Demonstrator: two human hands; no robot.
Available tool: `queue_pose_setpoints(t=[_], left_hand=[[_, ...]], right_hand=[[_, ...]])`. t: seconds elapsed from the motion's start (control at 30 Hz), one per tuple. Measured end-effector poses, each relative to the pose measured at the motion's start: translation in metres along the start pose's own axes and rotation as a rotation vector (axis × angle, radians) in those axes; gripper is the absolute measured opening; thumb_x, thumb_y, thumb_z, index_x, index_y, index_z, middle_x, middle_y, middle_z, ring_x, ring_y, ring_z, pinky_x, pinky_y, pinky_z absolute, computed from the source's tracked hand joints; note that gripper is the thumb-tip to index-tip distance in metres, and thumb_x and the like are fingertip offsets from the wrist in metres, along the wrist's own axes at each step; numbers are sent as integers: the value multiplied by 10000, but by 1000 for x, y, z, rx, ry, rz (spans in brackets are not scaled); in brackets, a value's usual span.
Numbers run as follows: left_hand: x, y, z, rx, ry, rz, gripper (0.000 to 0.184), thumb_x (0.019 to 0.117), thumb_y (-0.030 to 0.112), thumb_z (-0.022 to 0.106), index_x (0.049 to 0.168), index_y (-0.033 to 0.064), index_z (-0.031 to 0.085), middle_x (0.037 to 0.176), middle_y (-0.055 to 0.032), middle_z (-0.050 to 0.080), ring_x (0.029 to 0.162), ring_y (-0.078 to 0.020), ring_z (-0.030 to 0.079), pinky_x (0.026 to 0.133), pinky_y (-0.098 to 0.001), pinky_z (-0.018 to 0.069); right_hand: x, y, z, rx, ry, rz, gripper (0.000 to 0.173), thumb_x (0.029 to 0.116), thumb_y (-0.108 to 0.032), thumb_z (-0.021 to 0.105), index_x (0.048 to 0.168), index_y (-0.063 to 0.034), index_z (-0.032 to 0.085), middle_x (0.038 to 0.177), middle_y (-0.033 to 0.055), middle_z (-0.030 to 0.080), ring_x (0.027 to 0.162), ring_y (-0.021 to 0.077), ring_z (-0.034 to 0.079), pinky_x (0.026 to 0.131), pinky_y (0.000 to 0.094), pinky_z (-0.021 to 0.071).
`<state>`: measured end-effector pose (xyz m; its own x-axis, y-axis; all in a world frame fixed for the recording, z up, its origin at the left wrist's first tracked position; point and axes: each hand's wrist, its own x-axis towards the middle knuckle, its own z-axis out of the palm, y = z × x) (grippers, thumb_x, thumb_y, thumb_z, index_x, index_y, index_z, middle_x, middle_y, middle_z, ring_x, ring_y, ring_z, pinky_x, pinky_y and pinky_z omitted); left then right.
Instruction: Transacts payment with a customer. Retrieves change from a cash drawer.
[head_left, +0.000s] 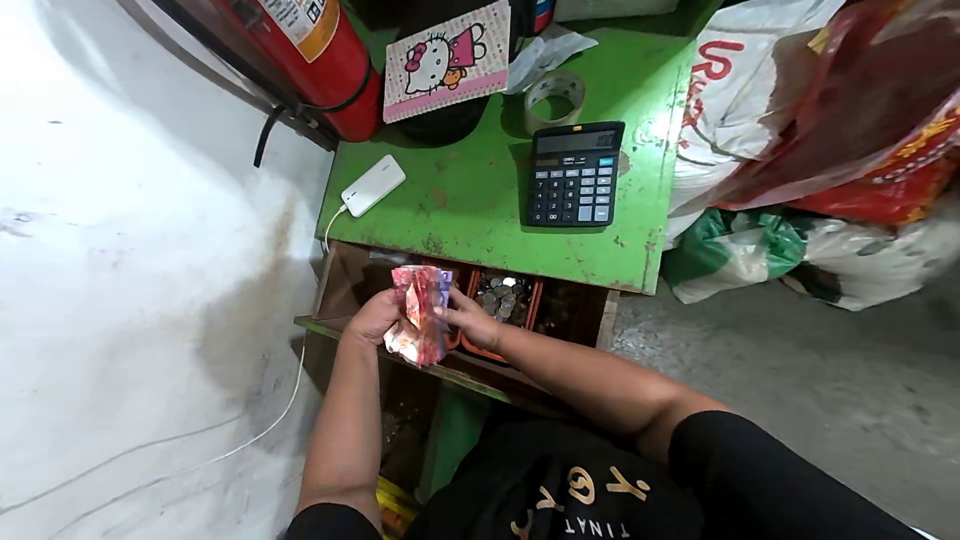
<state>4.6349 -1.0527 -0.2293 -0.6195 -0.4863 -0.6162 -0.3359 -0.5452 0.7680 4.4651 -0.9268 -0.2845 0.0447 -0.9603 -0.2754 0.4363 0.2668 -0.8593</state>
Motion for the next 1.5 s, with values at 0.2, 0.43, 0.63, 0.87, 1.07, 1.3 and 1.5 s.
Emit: queue_pose_setpoints(t=[0.2,0.43,0.63,0.87,1.07,1.3,1.5], left_hand=[[11,-14,90,253,451,-37,542,925,49,707,1402,14,450,1123,-195,669,925,-251,696,818,-427,598],[20,-46,101,302,507,51,580,825,129,852,1263,-43,513,1060,-198,661,930,-245,685,840,-422,593],[17,-32,98,324,382,72,339,924,55,735,1224,-37,606,971,-123,743,857,-170,720,813,-367,597],[30,-26,110,127,252,62,214,973,-9,640,1180,-63,645,993,-148,726,864,-170,711,821,-349,603],[67,-42,99,623,165,-166,216,986,150,678,1119,-16,716,1064,-163,719,964,-220,687,917,-424,551],[45,-28,96,134,146,-82,297,979,27,648,1257,-54,583,1040,-161,713,897,-211,718,839,-383,612],[37,-35,141,341,47,-111,284,925,39,707,1177,-53,615,1050,-165,703,911,-199,702,855,-377,594]], right_hand=[[-22,-22,-11,440,54,186,237,1037,-88,522,1253,9,541,965,106,719,882,182,718,849,378,609],[-48,-6,-31,650,141,213,196,1000,-78,516,1186,-25,550,949,122,733,865,212,735,805,397,628],[-59,-16,-35,532,238,197,212,993,40,519,1201,7,545,959,123,733,869,206,736,816,388,627],[-86,-26,-52,537,411,155,276,1093,-175,466,1282,17,526,1003,166,737,907,250,744,829,422,631],[-117,-29,-65,381,740,255,277,1034,-86,573,1275,35,510,990,152,715,852,219,737,758,381,636],[-107,-17,-59,342,841,348,407,934,-59,715,1278,41,522,1016,168,708,846,226,733,751,377,633],[-98,-11,-44,301,791,348,436,907,-40,733,1283,45,531,1026,169,694,866,222,713,775,388,616]])
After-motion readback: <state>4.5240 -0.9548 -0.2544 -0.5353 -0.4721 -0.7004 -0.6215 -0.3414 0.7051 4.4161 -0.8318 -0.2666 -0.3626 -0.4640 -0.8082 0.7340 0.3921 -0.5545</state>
